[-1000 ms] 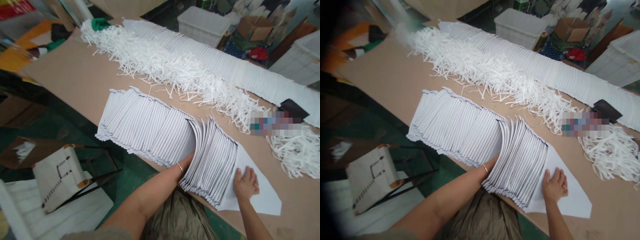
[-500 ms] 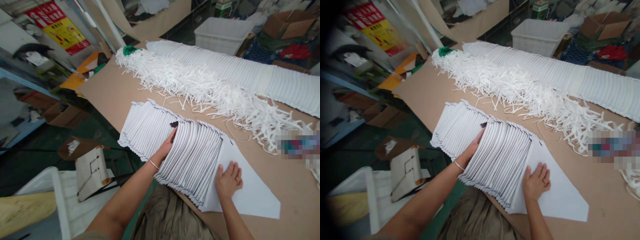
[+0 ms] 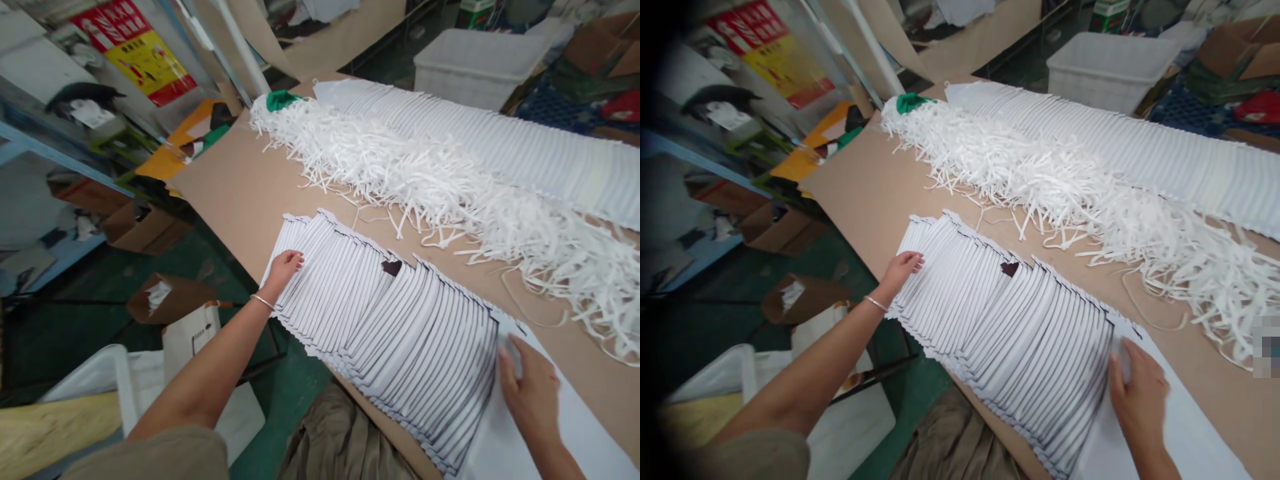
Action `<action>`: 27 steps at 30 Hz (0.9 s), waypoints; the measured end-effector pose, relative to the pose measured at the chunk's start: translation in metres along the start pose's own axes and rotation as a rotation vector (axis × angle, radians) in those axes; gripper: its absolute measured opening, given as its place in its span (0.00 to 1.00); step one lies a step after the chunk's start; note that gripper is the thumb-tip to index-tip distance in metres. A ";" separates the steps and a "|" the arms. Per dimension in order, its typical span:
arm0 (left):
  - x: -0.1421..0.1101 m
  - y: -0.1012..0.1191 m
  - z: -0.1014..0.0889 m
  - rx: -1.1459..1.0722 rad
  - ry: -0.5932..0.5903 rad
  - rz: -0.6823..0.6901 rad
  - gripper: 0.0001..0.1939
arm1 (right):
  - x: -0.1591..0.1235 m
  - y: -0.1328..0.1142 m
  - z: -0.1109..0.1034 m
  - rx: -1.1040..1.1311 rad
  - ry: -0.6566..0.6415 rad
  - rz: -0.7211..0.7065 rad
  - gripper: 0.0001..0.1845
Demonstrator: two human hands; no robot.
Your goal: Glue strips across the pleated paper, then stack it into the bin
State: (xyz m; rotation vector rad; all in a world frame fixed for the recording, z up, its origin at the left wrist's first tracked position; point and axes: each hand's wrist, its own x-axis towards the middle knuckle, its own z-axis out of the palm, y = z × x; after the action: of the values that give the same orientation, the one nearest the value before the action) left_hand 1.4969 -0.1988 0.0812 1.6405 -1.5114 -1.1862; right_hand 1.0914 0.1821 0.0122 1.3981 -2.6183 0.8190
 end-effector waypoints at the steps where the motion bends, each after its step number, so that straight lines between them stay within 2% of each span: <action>1: -0.002 0.001 0.005 0.014 -0.070 0.033 0.12 | 0.027 -0.032 0.005 0.060 -0.060 -0.141 0.29; 3: -0.015 0.007 0.024 0.010 -0.283 0.119 0.13 | 0.082 -0.100 0.019 0.098 -0.185 -0.425 0.22; 5: -0.025 0.014 0.039 0.028 -0.435 0.205 0.15 | 0.129 -0.159 0.035 0.060 -0.388 -0.737 0.17; 7: -0.017 0.014 0.037 0.074 -0.418 0.273 0.14 | 0.158 -0.198 0.045 -0.039 -0.531 -0.946 0.18; 9: 0.012 0.002 0.013 0.162 -0.270 0.296 0.13 | 0.171 -0.216 0.047 -0.164 -0.582 -1.023 0.21; 12: 0.078 -0.036 -0.043 0.424 0.000 0.256 0.14 | 0.170 -0.221 0.043 -0.363 -0.540 -0.941 0.20; 14: 0.118 -0.063 -0.072 0.629 0.102 0.206 0.16 | 0.166 -0.221 0.041 -0.482 -0.496 -0.816 0.19; 16: 0.143 -0.082 -0.086 0.736 0.152 0.125 0.18 | 0.167 -0.224 0.045 -0.558 -0.486 -0.702 0.21; 18: 0.156 -0.089 -0.088 0.781 0.168 0.063 0.18 | 0.172 -0.229 0.054 -0.566 -0.519 -0.652 0.23; 21: 0.166 -0.084 -0.086 0.799 0.092 0.025 0.19 | 0.188 -0.236 0.077 -0.473 -0.581 -0.643 0.23; 23: 0.173 -0.078 -0.092 0.789 -0.032 0.007 0.22 | 0.201 -0.239 0.098 -0.359 -0.619 -0.603 0.22; 27: 0.181 -0.074 -0.110 0.619 -0.264 -0.062 0.24 | 0.230 -0.258 0.149 -0.091 -0.710 -0.382 0.24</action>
State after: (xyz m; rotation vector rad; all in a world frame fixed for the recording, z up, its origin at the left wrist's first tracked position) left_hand 1.6193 -0.3785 0.0235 1.9820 -2.1668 -1.0559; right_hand 1.1886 -0.1783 0.0615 2.3981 -2.5928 0.1590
